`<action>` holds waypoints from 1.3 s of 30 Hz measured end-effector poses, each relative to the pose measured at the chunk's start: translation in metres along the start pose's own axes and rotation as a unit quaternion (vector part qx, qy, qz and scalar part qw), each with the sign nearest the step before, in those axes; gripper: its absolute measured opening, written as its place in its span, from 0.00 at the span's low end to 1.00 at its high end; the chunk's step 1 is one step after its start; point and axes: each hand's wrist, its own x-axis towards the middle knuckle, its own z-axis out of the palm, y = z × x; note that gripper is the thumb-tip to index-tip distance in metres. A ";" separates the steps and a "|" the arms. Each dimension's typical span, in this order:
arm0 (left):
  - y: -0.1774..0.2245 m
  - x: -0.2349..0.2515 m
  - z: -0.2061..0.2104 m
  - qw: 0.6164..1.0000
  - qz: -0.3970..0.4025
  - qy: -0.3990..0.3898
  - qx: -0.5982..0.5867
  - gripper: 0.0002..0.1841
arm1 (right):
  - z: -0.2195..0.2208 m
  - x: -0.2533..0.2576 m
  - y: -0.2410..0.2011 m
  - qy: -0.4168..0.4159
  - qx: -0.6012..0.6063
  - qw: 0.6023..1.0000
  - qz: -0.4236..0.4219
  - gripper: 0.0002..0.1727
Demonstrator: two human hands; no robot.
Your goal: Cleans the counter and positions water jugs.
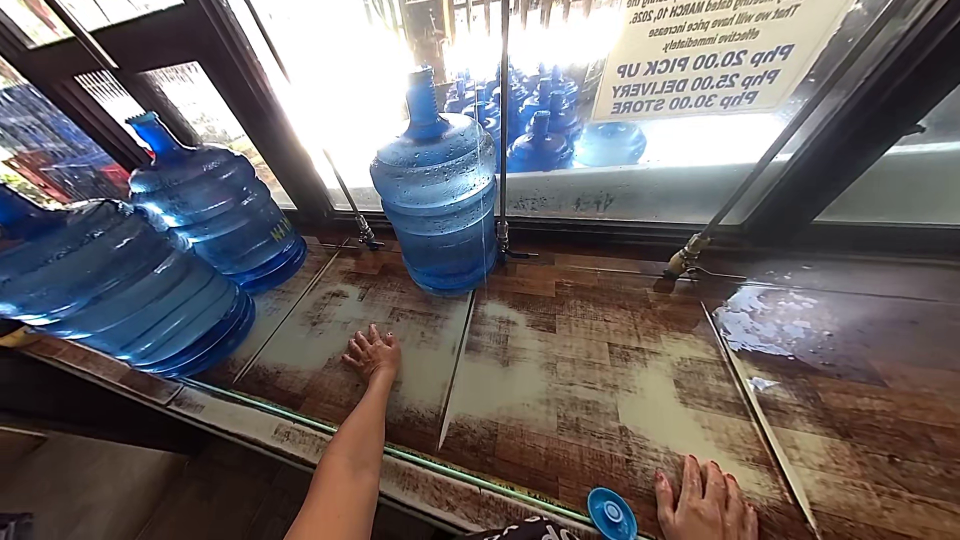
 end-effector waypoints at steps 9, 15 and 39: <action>0.000 0.003 0.002 1.000 0.000 0.003 0.001 0.33 | 0.001 0.001 0.000 0.004 0.000 1.000 0.001 0.39; -0.001 0.001 0.000 1.000 0.002 0.005 0.007 0.33 | 0.003 0.000 0.000 0.005 0.001 1.000 0.001 0.39; 0.001 0.002 0.001 1.000 0.000 0.002 0.013 0.33 | 0.002 -0.001 0.000 0.017 0.004 1.000 -0.005 0.39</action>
